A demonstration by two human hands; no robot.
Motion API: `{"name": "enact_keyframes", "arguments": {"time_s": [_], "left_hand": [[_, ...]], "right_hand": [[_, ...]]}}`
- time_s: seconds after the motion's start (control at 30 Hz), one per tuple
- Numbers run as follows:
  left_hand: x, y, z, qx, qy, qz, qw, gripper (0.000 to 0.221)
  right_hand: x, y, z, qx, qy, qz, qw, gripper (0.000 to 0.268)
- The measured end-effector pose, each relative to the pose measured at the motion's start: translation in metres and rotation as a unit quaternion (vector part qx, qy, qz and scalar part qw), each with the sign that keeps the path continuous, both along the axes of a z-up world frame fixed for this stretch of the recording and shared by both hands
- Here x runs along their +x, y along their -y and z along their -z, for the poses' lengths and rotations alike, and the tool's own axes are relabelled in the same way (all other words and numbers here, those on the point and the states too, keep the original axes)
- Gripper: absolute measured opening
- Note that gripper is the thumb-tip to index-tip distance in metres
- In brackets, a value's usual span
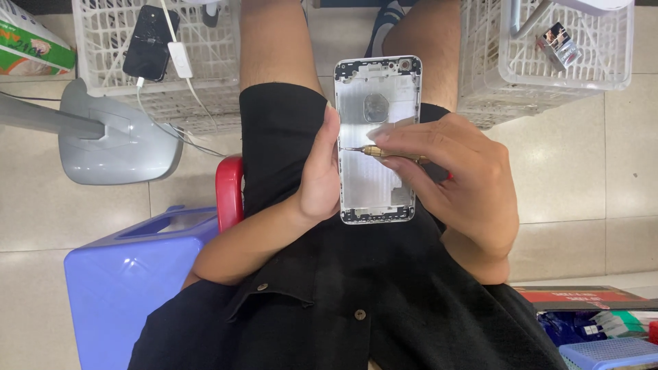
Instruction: The recorder uses a small screwdriver to remove screws from the interior chassis of a disassembled mobile phone.
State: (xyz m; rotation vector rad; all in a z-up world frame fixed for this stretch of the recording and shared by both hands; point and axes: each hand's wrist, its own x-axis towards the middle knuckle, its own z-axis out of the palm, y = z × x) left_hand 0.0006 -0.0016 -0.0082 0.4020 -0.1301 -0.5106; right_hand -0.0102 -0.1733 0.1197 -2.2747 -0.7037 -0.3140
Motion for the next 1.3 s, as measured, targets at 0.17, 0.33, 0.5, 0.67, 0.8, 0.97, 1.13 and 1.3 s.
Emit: {"name": "enact_keyframes", "arguments": {"time_s": [0.17,0.33,0.5,0.67,0.8,0.97,1.13,1.3], "left_hand": [[0.002,0.001,0.005,-0.007,0.005,0.003,1.000,0.063],[0.004,0.000,0.004,-0.011,-0.010,0.020,1.000,0.066],[0.006,-0.002,0.007,-0.014,-0.031,0.033,0.999,0.067],[0.007,0.000,0.016,-0.007,-0.023,0.031,0.999,0.067],[0.009,0.001,0.016,-0.012,-0.029,0.026,0.999,0.066],[0.008,0.002,0.015,0.005,-0.033,0.024,0.999,0.067],[0.006,0.002,0.017,0.002,-0.031,0.029,0.999,0.067],[0.005,0.002,0.013,0.003,-0.027,0.031,0.999,0.068]], "right_hand": [[0.003,0.001,-0.003,-0.004,-0.011,0.002,1.000,0.031],[0.007,-0.001,-0.004,0.009,-0.045,0.013,0.999,0.031],[0.011,-0.002,-0.002,0.009,-0.053,0.017,0.998,0.031],[0.017,-0.003,-0.002,0.007,-0.061,0.024,0.998,0.032],[0.022,-0.003,-0.001,0.007,-0.069,0.014,0.997,0.032],[0.022,-0.002,0.003,0.012,-0.076,0.009,0.997,0.031],[0.020,-0.001,0.003,0.027,-0.078,0.010,0.997,0.031],[0.015,0.001,0.006,0.019,-0.070,0.018,0.997,0.032]]}}
